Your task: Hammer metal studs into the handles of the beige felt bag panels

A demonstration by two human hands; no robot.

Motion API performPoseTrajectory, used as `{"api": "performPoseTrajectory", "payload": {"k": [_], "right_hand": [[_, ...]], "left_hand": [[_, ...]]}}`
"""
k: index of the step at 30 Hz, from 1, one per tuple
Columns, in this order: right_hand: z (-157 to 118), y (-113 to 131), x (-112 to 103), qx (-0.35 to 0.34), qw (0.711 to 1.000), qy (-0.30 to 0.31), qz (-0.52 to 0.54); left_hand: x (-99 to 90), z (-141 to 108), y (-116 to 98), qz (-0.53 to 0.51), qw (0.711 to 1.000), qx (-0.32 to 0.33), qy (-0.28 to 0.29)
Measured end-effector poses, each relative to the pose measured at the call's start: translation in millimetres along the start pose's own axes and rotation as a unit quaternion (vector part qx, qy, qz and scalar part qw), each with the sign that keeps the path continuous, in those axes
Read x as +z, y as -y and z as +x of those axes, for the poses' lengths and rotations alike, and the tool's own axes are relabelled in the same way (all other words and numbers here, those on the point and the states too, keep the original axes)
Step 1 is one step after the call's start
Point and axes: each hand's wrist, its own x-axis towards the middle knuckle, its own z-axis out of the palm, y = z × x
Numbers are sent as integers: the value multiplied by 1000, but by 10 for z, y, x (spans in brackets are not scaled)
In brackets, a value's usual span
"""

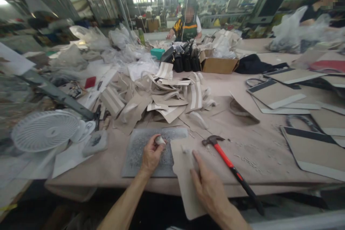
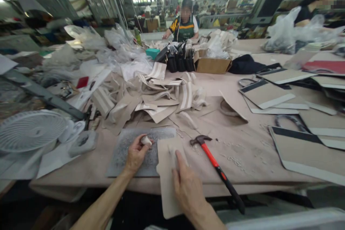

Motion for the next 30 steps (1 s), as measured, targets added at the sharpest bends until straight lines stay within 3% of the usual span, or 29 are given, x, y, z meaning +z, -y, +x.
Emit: {"api": "performPoseTrajectory", "payload": {"k": [4, 8, 11, 14, 17, 19, 22, 24, 26, 30], "right_hand": [[-362, 59, 440, -6, 1000, -14, 9], [-414, 45, 535, 14, 1000, -6, 13], [-408, 46, 531, 32, 999, 22, 36], [-364, 22, 447, 52, 995, 26, 81], [-245, -140, 252, 79, 991, -10, 105], [-141, -355, 87, 102, 991, -58, 59], [-19, -770, -131, 117, 981, -111, -108], [12, -1024, -220, 134, 962, -92, -220], [4, -1208, -260, 154, 944, -36, -289], [-31, -1328, -268, 148, 947, 40, -281]], "left_hand": [[48, 9, -99, -38, 999, -5, -16], [329, 19, -259, -67, 996, -3, 51], [579, 37, -265, -77, 992, -5, 104], [707, 45, -147, -71, 989, -12, 130], [702, 36, -23, -76, 989, -28, 120], [673, 31, 15, -84, 989, -40, 118], [648, 32, 20, -80, 988, -47, 126], [649, 34, 12, -72, 988, -44, 126], [655, 33, 5, -64, 989, -41, 123], [661, 28, -12, -54, 990, -34, 124]]}}
